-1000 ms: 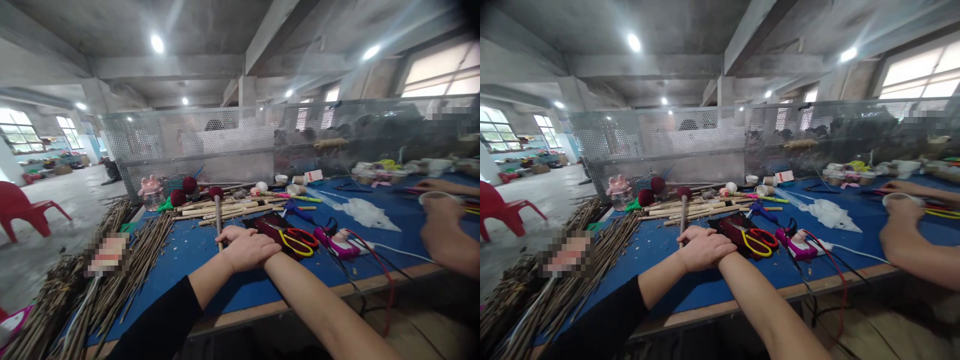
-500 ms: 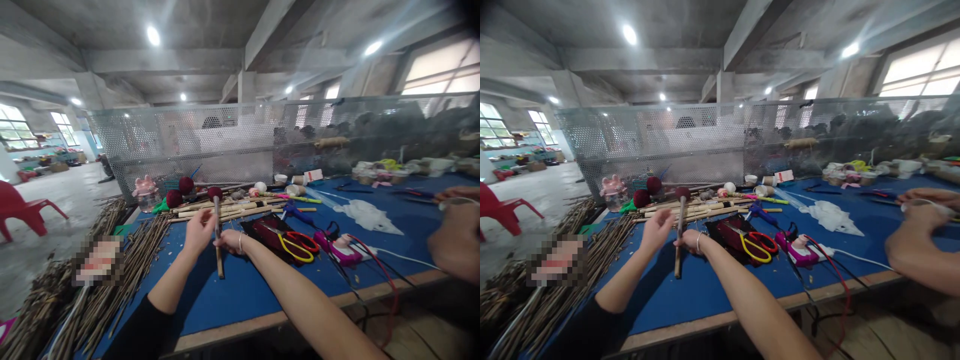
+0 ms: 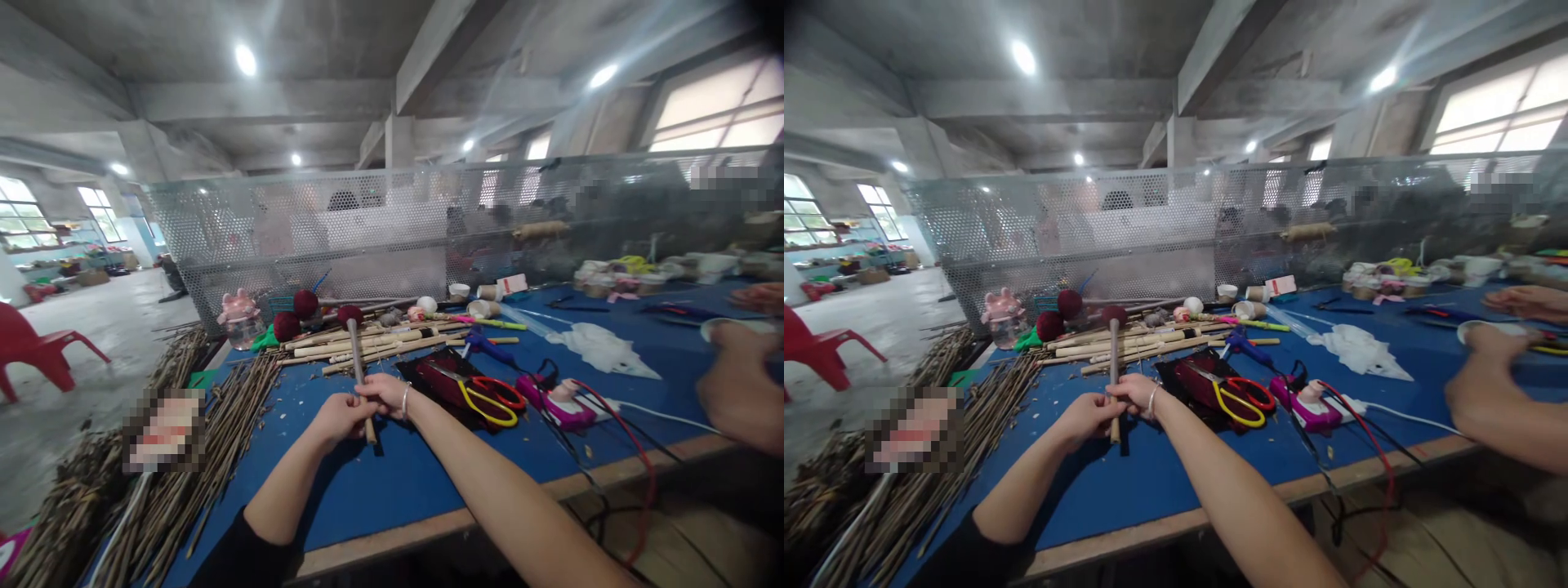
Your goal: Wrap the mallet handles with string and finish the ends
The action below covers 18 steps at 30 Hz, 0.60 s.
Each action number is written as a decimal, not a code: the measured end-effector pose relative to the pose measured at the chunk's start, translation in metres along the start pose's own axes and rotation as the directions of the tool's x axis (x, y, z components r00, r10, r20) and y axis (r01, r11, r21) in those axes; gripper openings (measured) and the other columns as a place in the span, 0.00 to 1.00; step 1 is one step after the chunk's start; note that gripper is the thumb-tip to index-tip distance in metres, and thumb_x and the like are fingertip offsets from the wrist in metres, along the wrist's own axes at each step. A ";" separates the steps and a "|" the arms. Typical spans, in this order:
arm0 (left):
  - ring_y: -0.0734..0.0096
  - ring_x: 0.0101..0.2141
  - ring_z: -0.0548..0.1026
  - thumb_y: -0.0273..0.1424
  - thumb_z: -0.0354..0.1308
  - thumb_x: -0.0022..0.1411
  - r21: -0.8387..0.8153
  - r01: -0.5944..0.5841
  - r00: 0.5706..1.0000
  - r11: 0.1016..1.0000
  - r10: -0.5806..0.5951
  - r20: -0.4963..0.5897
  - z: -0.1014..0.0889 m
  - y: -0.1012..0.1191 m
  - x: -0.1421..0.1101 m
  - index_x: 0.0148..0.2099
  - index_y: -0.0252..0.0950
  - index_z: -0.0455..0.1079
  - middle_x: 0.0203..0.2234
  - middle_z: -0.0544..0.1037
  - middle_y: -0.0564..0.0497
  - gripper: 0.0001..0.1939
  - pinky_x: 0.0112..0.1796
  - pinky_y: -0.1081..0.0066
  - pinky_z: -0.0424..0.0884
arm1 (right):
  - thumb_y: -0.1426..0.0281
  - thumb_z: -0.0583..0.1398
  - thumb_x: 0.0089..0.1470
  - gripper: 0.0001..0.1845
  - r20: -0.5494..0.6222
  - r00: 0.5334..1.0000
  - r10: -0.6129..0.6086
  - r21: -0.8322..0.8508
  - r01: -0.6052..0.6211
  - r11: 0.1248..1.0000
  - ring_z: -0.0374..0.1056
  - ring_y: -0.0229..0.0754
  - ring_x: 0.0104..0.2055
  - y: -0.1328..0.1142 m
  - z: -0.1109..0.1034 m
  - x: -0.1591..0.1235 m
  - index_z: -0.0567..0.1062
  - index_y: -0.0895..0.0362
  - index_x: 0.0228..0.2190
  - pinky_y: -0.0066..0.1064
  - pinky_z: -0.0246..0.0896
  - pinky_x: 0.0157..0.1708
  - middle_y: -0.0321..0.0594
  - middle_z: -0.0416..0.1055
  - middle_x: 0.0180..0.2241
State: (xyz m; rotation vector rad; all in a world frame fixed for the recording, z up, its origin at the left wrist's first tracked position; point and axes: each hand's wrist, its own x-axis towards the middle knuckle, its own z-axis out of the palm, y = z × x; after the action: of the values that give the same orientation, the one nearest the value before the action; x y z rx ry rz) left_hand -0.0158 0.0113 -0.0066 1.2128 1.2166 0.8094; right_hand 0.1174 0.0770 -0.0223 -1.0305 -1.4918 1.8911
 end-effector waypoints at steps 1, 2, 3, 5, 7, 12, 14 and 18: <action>0.82 0.16 0.63 0.49 0.66 0.40 -0.047 -0.003 1.000 0.999 0.005 0.029 -0.001 0.002 -0.002 0.24 0.32 0.64 0.15 0.66 0.56 0.24 0.22 0.77 0.62 | 0.63 0.63 0.45 0.15 0.026 1.000 -0.002 0.017 0.002 1.000 0.42 0.24 0.11 -0.002 -0.001 -0.003 0.65 0.59 0.25 0.19 0.32 0.10 0.25 0.58 0.13; 0.82 0.18 0.65 0.49 0.65 0.42 -0.084 -0.001 0.998 0.996 0.006 0.059 -0.002 0.004 -0.005 0.27 0.31 0.66 0.18 0.69 0.54 0.24 0.24 0.77 0.64 | 0.62 0.63 0.45 0.15 0.050 0.999 -0.005 0.030 0.003 1.000 0.41 0.24 0.11 -0.004 -0.003 -0.005 0.65 0.59 0.26 0.19 0.32 0.11 0.25 0.58 0.14; 0.81 0.20 0.67 0.48 0.64 0.43 -0.115 0.010 0.997 0.993 0.000 0.083 -0.003 0.006 -0.007 0.29 0.31 0.67 0.21 0.71 0.53 0.24 0.26 0.77 0.66 | 0.61 0.63 0.45 0.16 0.068 0.998 -0.006 0.038 0.004 0.999 0.41 0.24 0.12 -0.006 -0.003 -0.007 0.66 0.59 0.26 0.19 0.31 0.11 0.26 0.58 0.14; 0.79 0.21 0.69 0.47 0.65 0.43 -0.135 0.044 0.994 0.990 -0.030 0.104 -0.005 0.006 -0.010 0.31 0.31 0.68 0.23 0.73 0.51 0.24 0.26 0.76 0.66 | 0.61 0.64 0.44 0.16 0.076 0.997 -0.009 0.041 0.006 0.999 0.42 0.24 0.12 -0.006 -0.003 -0.008 0.66 0.60 0.25 0.19 0.30 0.10 0.26 0.59 0.14; 0.78 0.18 0.68 0.48 0.65 0.43 -0.094 0.057 0.997 0.994 -0.052 0.060 -0.006 0.004 -0.009 0.29 0.32 0.66 0.18 0.71 0.53 0.23 0.22 0.76 0.64 | 0.62 0.64 0.44 0.16 0.050 0.999 -0.015 0.032 0.014 0.999 0.41 0.24 0.11 -0.003 0.000 -0.006 0.65 0.59 0.24 0.21 0.29 0.10 0.25 0.57 0.12; 0.84 0.11 0.56 0.47 0.67 0.38 -0.043 -0.008 0.996 0.999 0.005 -0.086 -0.008 -0.003 -0.001 0.20 0.36 0.56 0.08 0.59 0.61 0.26 0.16 0.78 0.54 | 0.62 0.64 0.44 0.16 -0.019 0.999 -0.032 0.024 0.032 0.999 0.39 0.25 0.09 -0.001 0.006 -0.003 0.63 0.58 0.22 0.23 0.27 0.09 0.23 0.53 0.10; 0.84 0.12 0.58 0.48 0.66 0.39 -0.064 -0.023 0.997 0.998 0.018 -0.069 -0.007 -0.001 -0.002 0.21 0.35 0.57 0.10 0.61 0.60 0.25 0.17 0.78 0.56 | 0.61 0.64 0.44 0.17 -0.006 1.000 -0.030 0.047 0.030 0.998 0.38 0.25 0.10 -0.003 0.004 -0.004 0.62 0.58 0.23 0.22 0.27 0.10 0.22 0.51 0.10; 0.79 0.20 0.68 0.49 0.62 0.44 -0.192 0.007 0.998 0.981 0.005 0.062 -0.003 0.004 -0.007 0.28 0.32 0.65 0.21 0.72 0.52 0.24 0.24 0.77 0.65 | 0.60 0.64 0.43 0.17 0.022 0.999 -0.030 0.077 0.028 0.997 0.40 0.24 0.11 -0.006 0.002 -0.007 0.63 0.58 0.25 0.20 0.29 0.11 0.22 0.52 0.12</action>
State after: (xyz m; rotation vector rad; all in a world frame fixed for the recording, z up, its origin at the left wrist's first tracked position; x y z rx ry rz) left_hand -0.0200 0.0064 -0.0011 1.0723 1.0626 0.8611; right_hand 0.1195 0.0720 -0.0144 -0.9509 -1.4276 1.9304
